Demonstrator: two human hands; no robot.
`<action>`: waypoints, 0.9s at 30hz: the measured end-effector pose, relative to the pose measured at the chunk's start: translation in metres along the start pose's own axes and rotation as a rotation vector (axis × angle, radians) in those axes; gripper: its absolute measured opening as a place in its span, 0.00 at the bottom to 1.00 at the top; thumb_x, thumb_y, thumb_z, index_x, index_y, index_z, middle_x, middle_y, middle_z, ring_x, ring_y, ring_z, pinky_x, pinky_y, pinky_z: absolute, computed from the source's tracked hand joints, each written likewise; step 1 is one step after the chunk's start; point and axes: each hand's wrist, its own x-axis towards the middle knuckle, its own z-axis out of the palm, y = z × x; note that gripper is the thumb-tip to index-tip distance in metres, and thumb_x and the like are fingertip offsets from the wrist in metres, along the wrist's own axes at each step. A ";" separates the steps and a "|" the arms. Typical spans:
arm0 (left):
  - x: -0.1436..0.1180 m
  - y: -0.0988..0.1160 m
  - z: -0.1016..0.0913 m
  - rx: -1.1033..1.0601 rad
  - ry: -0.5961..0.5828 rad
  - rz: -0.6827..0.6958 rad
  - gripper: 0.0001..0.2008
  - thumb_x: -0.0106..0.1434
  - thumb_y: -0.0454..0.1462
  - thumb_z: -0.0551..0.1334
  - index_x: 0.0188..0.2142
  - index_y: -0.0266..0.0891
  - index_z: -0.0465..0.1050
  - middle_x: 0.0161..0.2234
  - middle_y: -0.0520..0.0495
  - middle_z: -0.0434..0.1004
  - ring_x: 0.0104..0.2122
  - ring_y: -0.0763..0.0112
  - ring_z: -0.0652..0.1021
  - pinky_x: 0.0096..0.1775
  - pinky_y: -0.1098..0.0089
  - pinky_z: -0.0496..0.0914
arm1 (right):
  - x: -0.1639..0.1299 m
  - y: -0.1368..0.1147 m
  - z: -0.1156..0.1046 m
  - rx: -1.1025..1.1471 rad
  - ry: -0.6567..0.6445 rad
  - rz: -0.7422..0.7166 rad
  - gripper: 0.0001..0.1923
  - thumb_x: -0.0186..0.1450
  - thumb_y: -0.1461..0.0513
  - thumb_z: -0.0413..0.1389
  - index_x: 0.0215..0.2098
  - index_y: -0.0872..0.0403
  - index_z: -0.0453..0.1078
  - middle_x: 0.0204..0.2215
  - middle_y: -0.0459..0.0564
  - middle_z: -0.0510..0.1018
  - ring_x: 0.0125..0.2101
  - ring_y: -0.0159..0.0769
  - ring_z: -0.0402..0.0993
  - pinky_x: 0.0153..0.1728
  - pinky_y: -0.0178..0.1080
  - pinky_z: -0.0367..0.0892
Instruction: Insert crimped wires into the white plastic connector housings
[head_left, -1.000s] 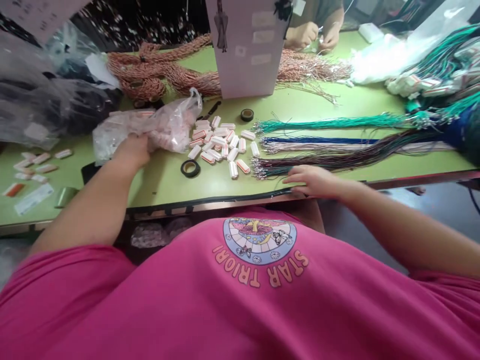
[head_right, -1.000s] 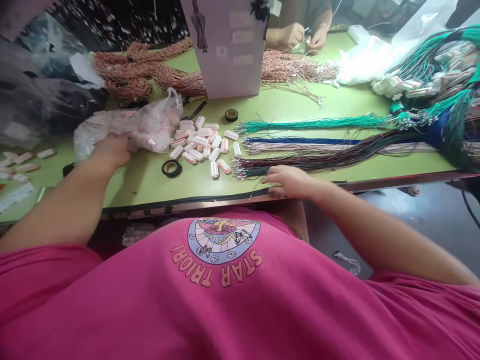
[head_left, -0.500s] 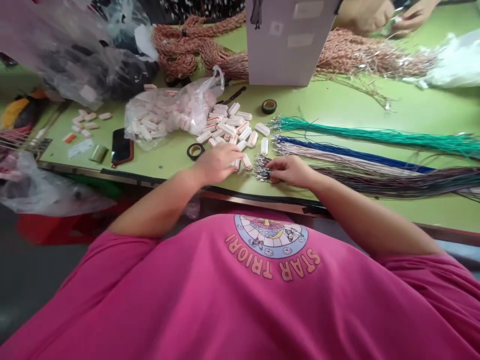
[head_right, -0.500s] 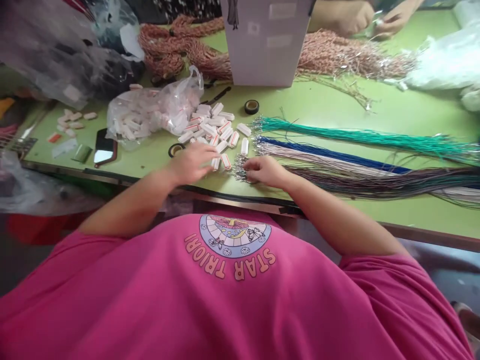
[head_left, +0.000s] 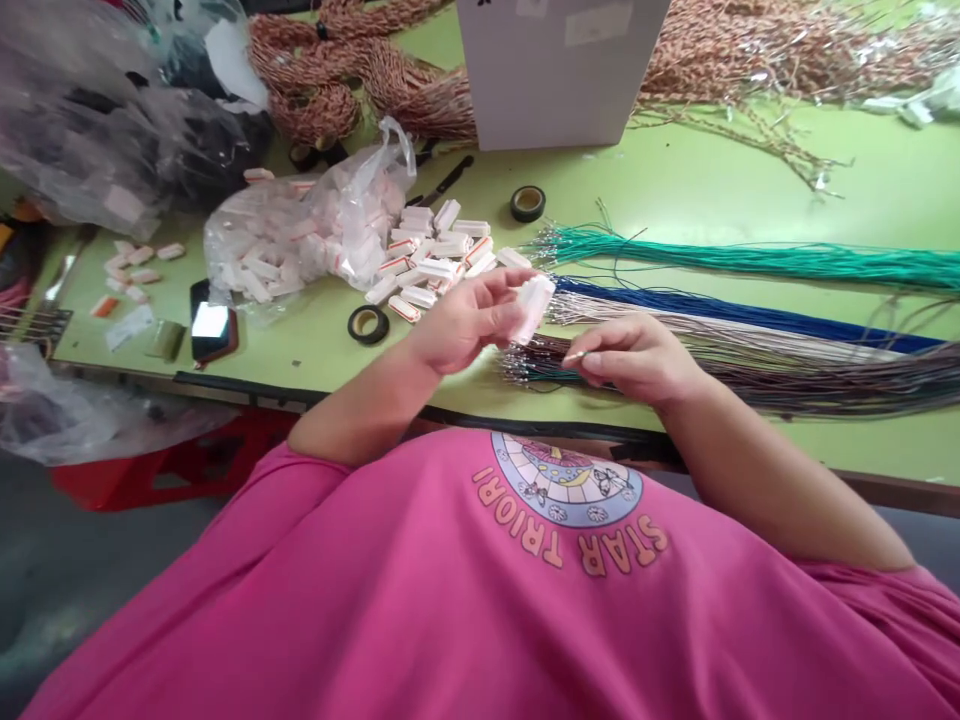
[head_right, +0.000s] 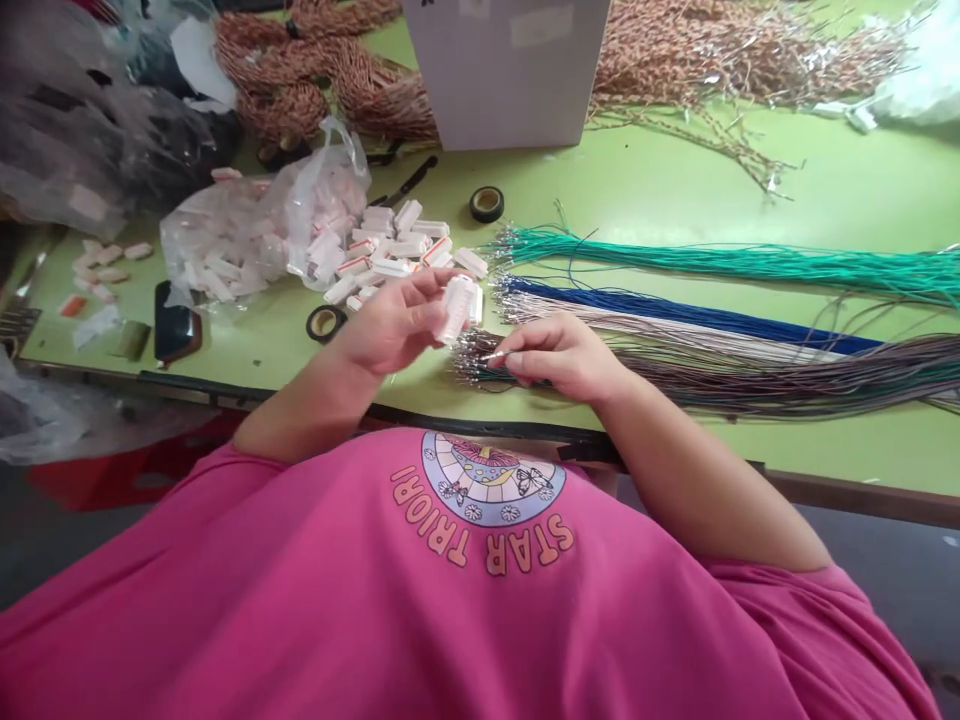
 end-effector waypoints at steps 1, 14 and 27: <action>0.002 -0.003 0.007 -0.097 -0.041 -0.036 0.32 0.58 0.51 0.68 0.58 0.43 0.67 0.35 0.47 0.77 0.29 0.72 0.75 0.30 0.71 0.66 | -0.003 -0.001 -0.001 0.000 0.034 -0.001 0.10 0.59 0.56 0.65 0.33 0.54 0.80 0.17 0.43 0.73 0.18 0.27 0.64 0.20 0.33 0.57; -0.004 -0.025 0.024 -0.604 -0.172 -0.342 0.30 0.58 0.39 0.72 0.59 0.39 0.69 0.41 0.44 0.83 0.38 0.67 0.83 0.41 0.68 0.76 | -0.016 -0.006 0.026 -0.761 0.410 -0.047 0.07 0.66 0.61 0.55 0.32 0.48 0.75 0.28 0.46 0.81 0.27 0.35 0.75 0.31 0.39 0.69; -0.004 -0.027 0.027 -0.428 -0.188 -0.252 0.30 0.56 0.45 0.73 0.55 0.39 0.70 0.41 0.45 0.80 0.36 0.69 0.81 0.38 0.68 0.76 | -0.016 0.009 0.030 -1.132 0.385 -0.162 0.13 0.68 0.61 0.51 0.33 0.51 0.78 0.24 0.48 0.81 0.25 0.35 0.76 0.29 0.37 0.67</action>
